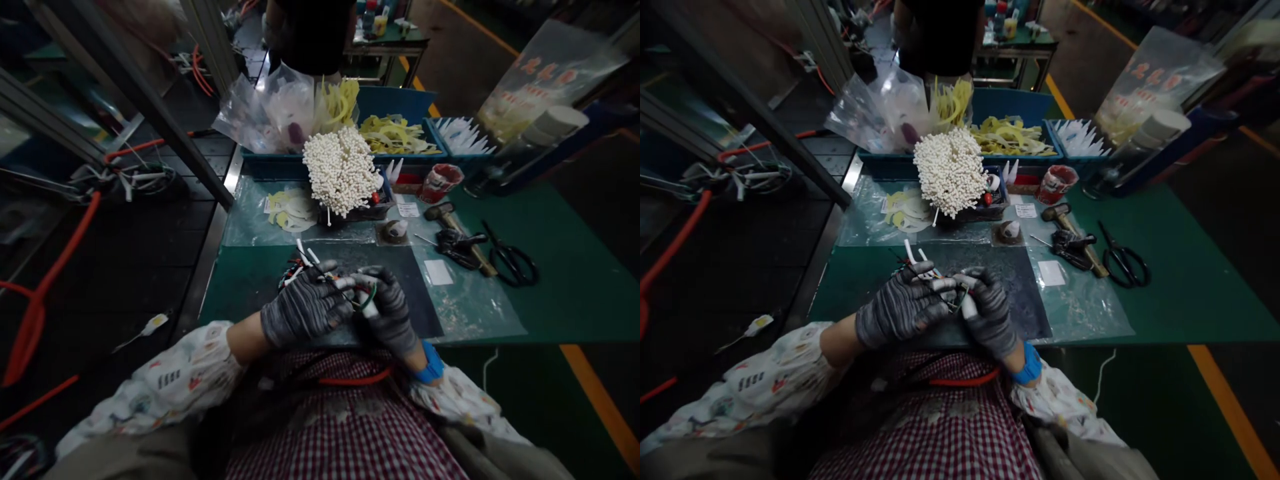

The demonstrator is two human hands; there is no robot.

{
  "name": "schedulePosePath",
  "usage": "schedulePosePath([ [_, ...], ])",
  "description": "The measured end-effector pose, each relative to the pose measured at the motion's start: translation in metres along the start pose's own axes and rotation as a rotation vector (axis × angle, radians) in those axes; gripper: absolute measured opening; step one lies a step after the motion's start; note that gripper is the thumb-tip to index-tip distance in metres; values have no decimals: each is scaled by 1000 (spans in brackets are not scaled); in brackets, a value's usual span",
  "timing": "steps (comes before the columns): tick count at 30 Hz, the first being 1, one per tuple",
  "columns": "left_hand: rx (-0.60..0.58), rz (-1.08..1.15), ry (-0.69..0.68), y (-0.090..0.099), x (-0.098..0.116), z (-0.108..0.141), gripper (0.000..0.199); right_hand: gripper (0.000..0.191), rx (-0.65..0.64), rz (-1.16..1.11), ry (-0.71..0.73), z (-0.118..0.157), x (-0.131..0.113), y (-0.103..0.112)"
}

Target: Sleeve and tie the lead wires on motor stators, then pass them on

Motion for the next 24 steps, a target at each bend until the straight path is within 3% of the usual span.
schedulePosePath([
  [4,-81,-202,-151,-7,14,-10,15,37,-135,-411,-264,20,-11,23],
  [6,-122,-212,-201,-14,13,-11,12,35,-173,-451,-364,25,-14,29],
  [9,-103,-133,-183,-19,4,-9,13,29,-107,-374,-434,24,-14,34],
  [11,-46,17,-37,-16,-9,-8,20,23,-82,-369,-391,19,-15,34],
  [15,176,548,443,-1,-35,-2,31,9,-133,-292,-183,4,-28,37],
  [17,182,834,557,3,-37,-5,46,3,-169,-206,-44,-2,-36,40],
  [20,30,901,452,8,-27,-20,70,5,-163,-64,122,-6,-43,44],
  [22,-77,676,366,9,-21,-28,79,7,-132,-4,163,-3,-44,45],
  [24,-122,412,339,6,-16,-31,73,6,-107,-18,124,2,-41,45],
])
Point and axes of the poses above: each hand's wrist, its own z-axis away from the middle knuckle, its own y-axis out of the back of the hand, x = y × z, the point moved 5 cm from there along -z, towards the middle knuckle, and after that the axes turned 7 degrees about z, right-handed, at the moved point
